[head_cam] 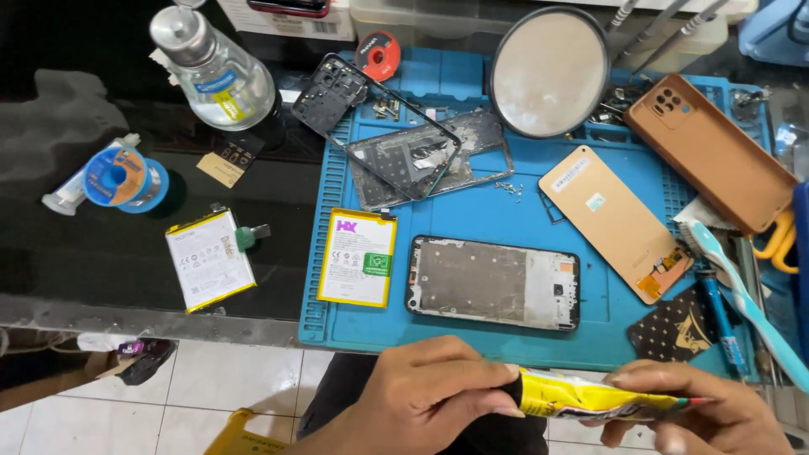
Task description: Cleaning a mobile phone frame with a toothbrush and applying adhesive from a tube to the edges for reassembly.
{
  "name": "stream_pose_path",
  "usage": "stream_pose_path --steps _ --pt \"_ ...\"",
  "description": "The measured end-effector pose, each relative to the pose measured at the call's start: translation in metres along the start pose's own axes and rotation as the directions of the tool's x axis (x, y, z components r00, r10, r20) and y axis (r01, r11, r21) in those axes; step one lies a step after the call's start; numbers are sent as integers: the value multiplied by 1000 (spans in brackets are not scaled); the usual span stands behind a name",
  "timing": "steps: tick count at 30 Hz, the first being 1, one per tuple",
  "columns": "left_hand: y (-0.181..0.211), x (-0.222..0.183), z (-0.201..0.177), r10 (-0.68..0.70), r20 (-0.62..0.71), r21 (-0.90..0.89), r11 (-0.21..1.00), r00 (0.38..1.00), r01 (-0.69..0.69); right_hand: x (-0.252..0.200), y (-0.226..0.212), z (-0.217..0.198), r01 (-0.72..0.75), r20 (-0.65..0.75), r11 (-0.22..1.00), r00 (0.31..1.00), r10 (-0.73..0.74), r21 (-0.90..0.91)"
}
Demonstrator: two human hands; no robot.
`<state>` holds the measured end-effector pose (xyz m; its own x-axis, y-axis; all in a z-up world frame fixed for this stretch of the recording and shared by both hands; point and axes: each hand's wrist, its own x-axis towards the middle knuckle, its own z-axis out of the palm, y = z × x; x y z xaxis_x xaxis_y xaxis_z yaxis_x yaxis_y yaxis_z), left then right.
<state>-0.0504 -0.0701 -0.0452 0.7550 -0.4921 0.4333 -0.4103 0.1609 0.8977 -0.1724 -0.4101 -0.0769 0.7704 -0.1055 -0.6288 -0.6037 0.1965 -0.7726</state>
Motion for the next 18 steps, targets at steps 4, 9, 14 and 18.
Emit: stream_pose_path --steps 4,9,14,18 --pt "3 -4 10 -156 -147 -190 974 977 127 -2 1 26 211 -208 925 936 -284 -317" --pt "4 -13 27 -459 24 -660 660 888 359 69 40 -33 382 224 731 924 -309 -565" --pt "4 -8 20 -410 -143 -436 843 901 314 6 3 79 504 7 667 801 -599 -549" --pt "1 -12 14 -476 -172 -537 779 862 323 -4 3 93 457 -7 808 869 -495 -372"
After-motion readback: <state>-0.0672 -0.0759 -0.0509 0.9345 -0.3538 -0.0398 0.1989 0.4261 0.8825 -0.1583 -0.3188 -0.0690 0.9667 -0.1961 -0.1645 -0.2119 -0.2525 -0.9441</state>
